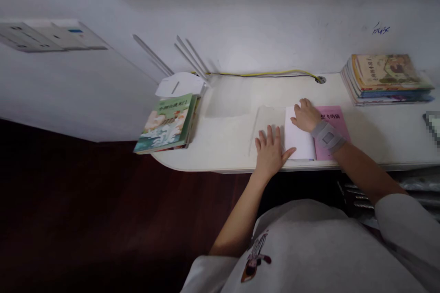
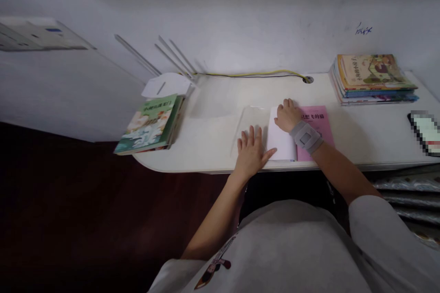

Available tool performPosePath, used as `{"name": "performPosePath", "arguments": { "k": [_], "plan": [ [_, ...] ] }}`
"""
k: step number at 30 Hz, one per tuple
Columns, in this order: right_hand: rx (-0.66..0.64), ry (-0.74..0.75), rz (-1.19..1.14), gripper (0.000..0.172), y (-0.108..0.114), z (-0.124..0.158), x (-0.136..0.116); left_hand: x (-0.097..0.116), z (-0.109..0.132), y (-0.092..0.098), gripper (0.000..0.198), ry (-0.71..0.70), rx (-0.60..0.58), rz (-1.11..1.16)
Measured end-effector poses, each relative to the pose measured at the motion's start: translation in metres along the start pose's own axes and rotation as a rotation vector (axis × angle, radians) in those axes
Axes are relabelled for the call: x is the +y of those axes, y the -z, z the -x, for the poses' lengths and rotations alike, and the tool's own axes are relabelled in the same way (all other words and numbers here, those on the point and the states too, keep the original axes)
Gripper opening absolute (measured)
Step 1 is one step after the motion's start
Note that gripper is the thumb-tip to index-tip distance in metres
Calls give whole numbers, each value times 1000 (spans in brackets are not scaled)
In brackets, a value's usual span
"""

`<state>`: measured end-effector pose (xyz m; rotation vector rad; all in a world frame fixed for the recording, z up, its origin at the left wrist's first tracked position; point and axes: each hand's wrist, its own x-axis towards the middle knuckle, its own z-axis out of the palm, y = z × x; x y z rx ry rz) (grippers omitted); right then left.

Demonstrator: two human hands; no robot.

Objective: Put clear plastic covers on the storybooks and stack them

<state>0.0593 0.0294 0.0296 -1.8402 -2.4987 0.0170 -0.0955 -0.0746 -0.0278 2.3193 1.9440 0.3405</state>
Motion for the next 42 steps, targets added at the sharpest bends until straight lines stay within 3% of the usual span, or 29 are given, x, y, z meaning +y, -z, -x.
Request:
{"name": "performPosePath", "arguments": {
  "k": [9,19,30,33,36,42],
  "plan": [
    [2,48,0,43,-2,-3,8,2,0,5,92,-9,-44,5],
    [-119,108,-14,45,3,-6,17,2,-1,4,93,9,-59,-10],
    [-39,99,-171,54,-10,-8,20,-2,2,6,92,-33,-41,49],
    [-12,67,-261,63,-15,3,21,-6,2,5,93,-46,-38,53],
    [7,145,-303,69,-18,24,23,-12,4,5,93,-77,-30,76],
    [-33,138,-228,65,-18,50,17,-21,7,2,92,-100,4,129]
  ]
}}
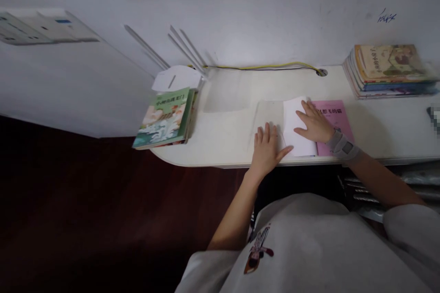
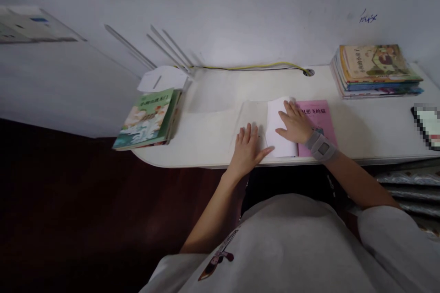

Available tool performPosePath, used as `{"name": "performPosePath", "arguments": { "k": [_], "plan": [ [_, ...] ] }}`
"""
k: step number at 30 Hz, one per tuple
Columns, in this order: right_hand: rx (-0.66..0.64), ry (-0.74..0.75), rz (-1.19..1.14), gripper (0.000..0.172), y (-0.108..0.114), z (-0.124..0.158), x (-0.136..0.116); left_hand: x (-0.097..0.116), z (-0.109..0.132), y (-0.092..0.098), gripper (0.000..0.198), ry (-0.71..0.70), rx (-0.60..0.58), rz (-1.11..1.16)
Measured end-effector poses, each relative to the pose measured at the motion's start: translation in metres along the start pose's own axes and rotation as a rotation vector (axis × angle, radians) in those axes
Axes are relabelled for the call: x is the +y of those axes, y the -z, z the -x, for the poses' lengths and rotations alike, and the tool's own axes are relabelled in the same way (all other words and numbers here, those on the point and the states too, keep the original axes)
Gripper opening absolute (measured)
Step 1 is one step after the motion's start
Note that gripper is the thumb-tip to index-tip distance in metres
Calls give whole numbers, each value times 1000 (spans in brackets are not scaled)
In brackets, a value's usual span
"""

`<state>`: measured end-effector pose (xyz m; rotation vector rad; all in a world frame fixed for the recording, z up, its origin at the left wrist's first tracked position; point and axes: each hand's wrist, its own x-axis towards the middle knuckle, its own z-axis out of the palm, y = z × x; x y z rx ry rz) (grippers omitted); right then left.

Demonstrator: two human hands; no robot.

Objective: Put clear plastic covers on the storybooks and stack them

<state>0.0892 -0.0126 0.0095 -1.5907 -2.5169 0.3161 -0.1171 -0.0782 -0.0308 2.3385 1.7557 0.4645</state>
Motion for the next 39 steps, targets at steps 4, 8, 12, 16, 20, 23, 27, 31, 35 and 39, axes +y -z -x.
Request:
{"name": "performPosePath", "arguments": {
  "k": [4,8,12,16,20,23,27,31,35,39],
  "plan": [
    [-5,-23,23,60,-3,-5,-8,-5,2,1,81,-6,9,78],
    [10,-17,5,61,-6,-7,-7,-13,1,5,64,69,89,343],
    [41,-25,-9,59,-10,-4,-6,-25,-2,8,56,168,120,562],
    [90,-35,-44,57,-12,1,-10,-20,-1,10,53,127,179,352],
    [117,-25,-108,61,-14,-3,-6,11,6,13,67,-7,127,12],
    [161,-19,-185,63,-15,-10,11,23,11,14,83,-106,34,-98],
    [160,1,-211,70,-17,-16,35,7,14,14,92,26,48,-59],
    [97,41,-119,82,-19,-14,37,-10,16,9,89,53,57,-36],
    [75,4,-48,86,-19,-12,28,-12,17,7,90,62,53,-63],
    [69,-16,-8,86,-17,-11,22,3,17,9,92,63,63,-114]
  ]
}}
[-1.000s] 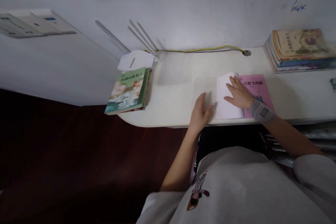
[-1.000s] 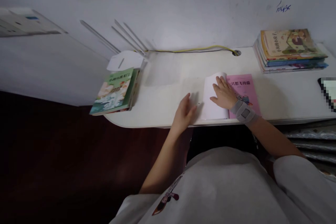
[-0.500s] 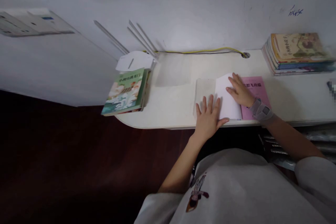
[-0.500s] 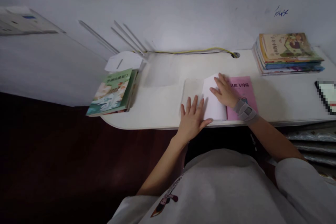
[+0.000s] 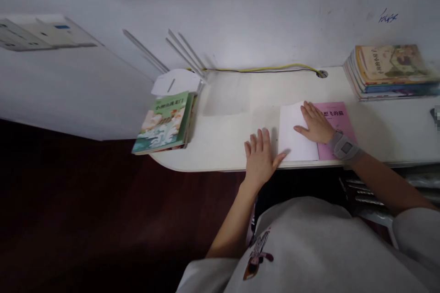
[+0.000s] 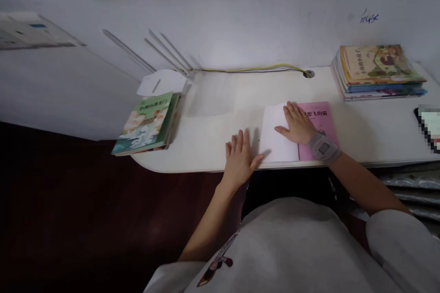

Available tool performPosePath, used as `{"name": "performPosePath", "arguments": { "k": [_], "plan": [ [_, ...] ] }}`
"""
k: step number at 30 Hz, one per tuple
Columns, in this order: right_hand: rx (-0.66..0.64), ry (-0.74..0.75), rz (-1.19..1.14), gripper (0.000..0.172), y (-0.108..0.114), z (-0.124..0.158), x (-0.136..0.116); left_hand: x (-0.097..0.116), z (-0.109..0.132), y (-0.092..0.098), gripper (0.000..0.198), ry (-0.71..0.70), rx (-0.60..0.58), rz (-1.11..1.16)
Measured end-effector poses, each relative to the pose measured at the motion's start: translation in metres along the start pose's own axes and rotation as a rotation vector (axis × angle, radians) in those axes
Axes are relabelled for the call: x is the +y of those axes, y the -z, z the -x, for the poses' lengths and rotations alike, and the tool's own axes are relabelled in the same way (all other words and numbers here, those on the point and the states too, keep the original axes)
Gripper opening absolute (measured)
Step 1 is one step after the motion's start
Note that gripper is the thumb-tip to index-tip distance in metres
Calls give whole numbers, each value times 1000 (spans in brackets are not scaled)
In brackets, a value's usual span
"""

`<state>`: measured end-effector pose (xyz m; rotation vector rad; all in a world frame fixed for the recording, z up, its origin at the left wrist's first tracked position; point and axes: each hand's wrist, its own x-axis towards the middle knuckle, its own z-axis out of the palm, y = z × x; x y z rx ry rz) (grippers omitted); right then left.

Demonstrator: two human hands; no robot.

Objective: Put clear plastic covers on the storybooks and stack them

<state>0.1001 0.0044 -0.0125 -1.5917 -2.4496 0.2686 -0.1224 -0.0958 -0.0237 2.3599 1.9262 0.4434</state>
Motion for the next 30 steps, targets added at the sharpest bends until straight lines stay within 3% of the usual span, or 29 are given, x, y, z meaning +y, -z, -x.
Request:
{"name": "performPosePath", "arguments": {
  "k": [3,7,11,18,23,30],
  "plan": [
    [6,-5,8,84,0,0,-1,25,2,1,88,-189,28,-50],
    [27,-7,-51,72,-3,-3,3,56,-1,-4,45,-557,60,-62],
    [56,15,-121,67,-7,-5,10,60,-11,-6,38,-692,151,-98],
    [99,177,-222,71,-13,-3,18,46,-10,-3,36,-720,208,-127],
    [69,178,-167,80,-13,-1,17,52,0,-18,38,-659,222,-118],
    [55,222,-131,75,-13,-1,17,59,6,-24,41,-599,166,-92]
  ]
}}
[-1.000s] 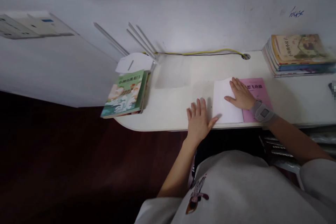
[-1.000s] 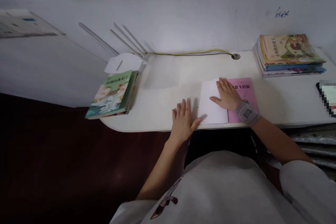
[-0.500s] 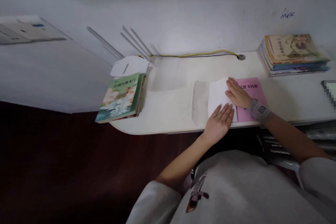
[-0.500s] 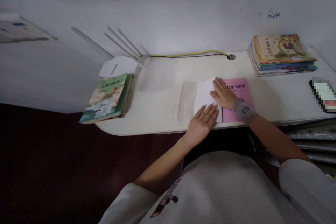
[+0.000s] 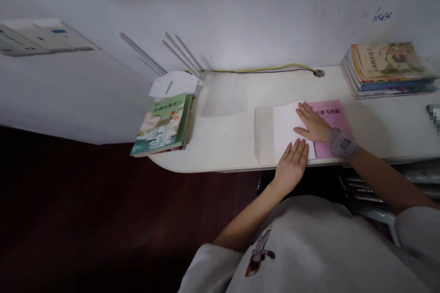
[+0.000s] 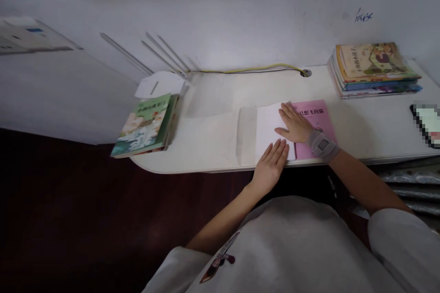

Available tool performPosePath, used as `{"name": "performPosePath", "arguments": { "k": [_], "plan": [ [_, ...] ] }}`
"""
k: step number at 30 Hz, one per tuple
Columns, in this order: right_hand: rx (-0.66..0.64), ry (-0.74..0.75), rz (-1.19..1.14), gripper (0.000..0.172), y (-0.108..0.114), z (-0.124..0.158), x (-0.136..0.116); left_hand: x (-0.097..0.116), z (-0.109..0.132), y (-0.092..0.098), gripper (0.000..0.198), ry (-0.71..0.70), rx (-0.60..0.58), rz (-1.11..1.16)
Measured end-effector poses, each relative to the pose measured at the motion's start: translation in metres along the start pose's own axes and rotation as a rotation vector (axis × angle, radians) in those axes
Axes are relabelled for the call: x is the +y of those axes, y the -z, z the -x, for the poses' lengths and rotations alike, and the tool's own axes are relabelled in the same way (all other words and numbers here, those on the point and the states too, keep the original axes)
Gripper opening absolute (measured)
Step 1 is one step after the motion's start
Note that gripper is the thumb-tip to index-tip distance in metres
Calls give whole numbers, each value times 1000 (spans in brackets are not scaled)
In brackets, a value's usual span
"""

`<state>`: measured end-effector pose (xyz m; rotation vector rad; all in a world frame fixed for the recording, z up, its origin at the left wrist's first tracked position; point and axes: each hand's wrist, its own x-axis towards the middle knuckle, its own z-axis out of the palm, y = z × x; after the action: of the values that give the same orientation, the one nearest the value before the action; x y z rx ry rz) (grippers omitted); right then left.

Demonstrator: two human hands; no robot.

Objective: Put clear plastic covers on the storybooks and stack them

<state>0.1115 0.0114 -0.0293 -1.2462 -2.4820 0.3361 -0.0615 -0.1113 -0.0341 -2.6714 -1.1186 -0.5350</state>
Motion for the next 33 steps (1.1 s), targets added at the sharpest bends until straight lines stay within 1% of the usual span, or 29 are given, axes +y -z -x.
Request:
{"name": "performPosePath", "arguments": {
  "k": [4,10,15,21,25,29,33],
  "plan": [
    [13,10,-18,78,-1,0,1,-4,3,4,42,-1,2,-8],
    [23,-21,-32,81,0,0,0,-9,7,7,43,19,-17,2],
    [-30,-38,18,87,1,0,-5,-6,8,3,43,43,-25,20],
    [-52,-49,70,84,3,-1,-7,1,7,-1,42,78,-58,-5],
    [-76,-17,102,83,6,-1,-9,0,8,0,41,70,-72,-11],
    [-106,-16,146,87,6,0,-14,-1,10,2,41,81,-67,-28],
    [-89,-14,181,87,3,0,-18,1,9,5,39,90,-75,-25]
  ]
}}
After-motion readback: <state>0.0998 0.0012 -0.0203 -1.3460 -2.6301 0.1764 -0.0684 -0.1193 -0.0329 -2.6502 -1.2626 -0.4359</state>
